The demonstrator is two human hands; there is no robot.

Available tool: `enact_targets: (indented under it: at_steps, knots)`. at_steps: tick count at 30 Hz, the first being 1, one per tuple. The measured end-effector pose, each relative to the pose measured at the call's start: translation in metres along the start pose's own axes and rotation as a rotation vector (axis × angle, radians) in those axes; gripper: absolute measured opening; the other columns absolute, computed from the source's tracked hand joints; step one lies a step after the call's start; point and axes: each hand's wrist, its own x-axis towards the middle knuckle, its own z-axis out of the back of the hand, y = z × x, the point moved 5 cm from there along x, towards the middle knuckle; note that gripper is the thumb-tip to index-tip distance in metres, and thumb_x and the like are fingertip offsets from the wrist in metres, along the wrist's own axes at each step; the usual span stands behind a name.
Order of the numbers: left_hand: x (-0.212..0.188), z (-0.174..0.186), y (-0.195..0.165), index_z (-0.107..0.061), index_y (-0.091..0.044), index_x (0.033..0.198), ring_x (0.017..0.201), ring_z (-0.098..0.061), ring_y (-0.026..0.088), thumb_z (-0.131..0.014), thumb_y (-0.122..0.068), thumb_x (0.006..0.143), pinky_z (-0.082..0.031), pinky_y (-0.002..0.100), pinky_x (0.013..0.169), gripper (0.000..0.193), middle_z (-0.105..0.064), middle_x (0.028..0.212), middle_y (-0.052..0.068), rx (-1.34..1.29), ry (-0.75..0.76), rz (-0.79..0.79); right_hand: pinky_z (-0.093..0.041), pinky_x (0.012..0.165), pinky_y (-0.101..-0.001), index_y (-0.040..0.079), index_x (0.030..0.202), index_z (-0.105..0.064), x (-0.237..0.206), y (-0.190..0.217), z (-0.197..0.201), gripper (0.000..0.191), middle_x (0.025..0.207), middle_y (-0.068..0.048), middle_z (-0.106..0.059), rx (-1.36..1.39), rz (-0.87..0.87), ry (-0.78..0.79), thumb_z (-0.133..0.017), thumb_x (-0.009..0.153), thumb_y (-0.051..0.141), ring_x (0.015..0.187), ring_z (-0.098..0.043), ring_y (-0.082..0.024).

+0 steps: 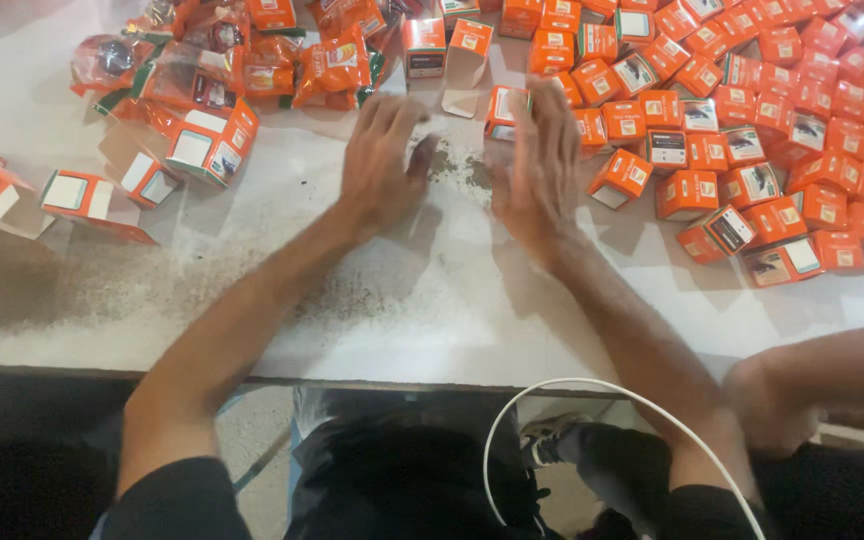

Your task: The person folds the top flaps of small orange product boxes closed by hand and places each finished box onto a large pile on the white table. They repeatedly pick up an open box, press its flaps shut, and set it with the stack of closed boxes.

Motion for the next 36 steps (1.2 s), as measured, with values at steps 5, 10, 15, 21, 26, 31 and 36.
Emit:
enact_targets:
  at_steps: [5, 10, 15, 21, 26, 31, 36]
  knots:
    - [0.092, -0.068, 0.034, -0.054, -0.008, 0.127, 0.097, -0.063, 0.036, -0.076, -0.026, 0.09, -0.05, 0.051, 0.079, 0.047, -0.062, 0.111, 0.016, 0.21, 0.144, 0.24, -0.034, 0.127, -0.051, 0.004, 0.152, -0.043, -0.01, -0.001, -0.017, 0.058, 0.156, -0.016, -0.045, 0.171, -0.052, 0.128, -0.068, 0.102, 0.017, 0.149, -0.044, -0.04]
    - [0.083, -0.053, 0.0, -0.06, -0.007, 0.121, 0.107, -0.065, 0.03, -0.072, -0.007, 0.086, -0.055, 0.045, 0.091, 0.037, -0.063, 0.115, 0.012, 0.378, -0.147, -0.356, -0.036, 0.125, -0.0513, -0.004, 0.153, -0.038, -0.003, -0.005, 0.004, 0.058, 0.159, -0.025, -0.039, 0.224, -0.066, -0.029, -0.067, 0.109, 0.022, 0.148, -0.041, -0.044]
    - [0.012, -0.006, -0.03, -0.058, -0.002, 0.106, 0.102, -0.064, 0.03, -0.074, -0.012, 0.087, -0.053, 0.041, 0.085, 0.027, -0.063, 0.121, 0.016, 0.207, -0.006, -0.967, -0.042, 0.11, -0.0503, -0.006, 0.145, -0.043, 0.004, 0.009, -0.001, 0.062, 0.133, -0.024, -0.055, 0.254, -0.019, 0.224, -0.068, 0.099, 0.028, 0.127, -0.053, -0.043]
    - [0.043, 0.047, 0.038, -0.06, -0.008, 0.13, 0.112, -0.066, 0.035, -0.07, 0.0, 0.082, -0.056, 0.047, 0.093, 0.049, -0.064, 0.128, 0.012, 0.466, -0.05, -0.299, -0.052, 0.1, -0.0453, 0.0, 0.143, -0.046, -0.02, 0.019, -0.02, 0.059, 0.13, -0.023, -0.065, 0.469, -0.135, 0.281, -0.076, 0.097, 0.019, 0.12, -0.066, -0.038]
    - [0.054, 0.045, 0.102, -0.059, -0.012, 0.132, 0.102, -0.065, 0.044, -0.08, -0.027, 0.092, -0.054, 0.053, 0.079, 0.048, -0.061, 0.116, 0.024, 0.422, 0.283, -0.08, -0.052, 0.103, -0.0452, 0.002, 0.148, -0.031, -0.035, 0.026, -0.05, 0.069, 0.133, -0.021, -0.066, 0.718, -0.133, 0.342, -0.077, 0.097, 0.013, 0.125, -0.066, -0.037]
    - [0.042, 0.051, 0.094, -0.054, -0.012, 0.141, 0.101, -0.068, 0.044, -0.078, -0.022, 0.098, -0.055, 0.053, 0.081, 0.05, -0.063, 0.116, 0.022, 0.261, 0.282, -0.017, -0.052, 0.101, -0.0425, 0.002, 0.148, -0.028, -0.037, 0.031, -0.045, 0.076, 0.14, -0.026, -0.058, 0.707, -0.069, 0.175, -0.08, 0.094, 0.018, 0.123, -0.066, -0.035]
    - [-0.008, 0.079, 0.026, -0.049, -0.009, 0.145, 0.091, -0.071, 0.033, -0.066, 0.008, 0.1, -0.067, 0.039, 0.074, 0.052, -0.059, 0.127, 0.024, -0.249, -0.191, -0.036, -0.055, 0.093, -0.0451, 0.009, 0.13, -0.056, -0.036, 0.036, -0.04, 0.048, 0.128, -0.019, -0.07, 0.508, -0.095, 0.348, -0.073, 0.085, 0.004, 0.116, -0.069, -0.04]
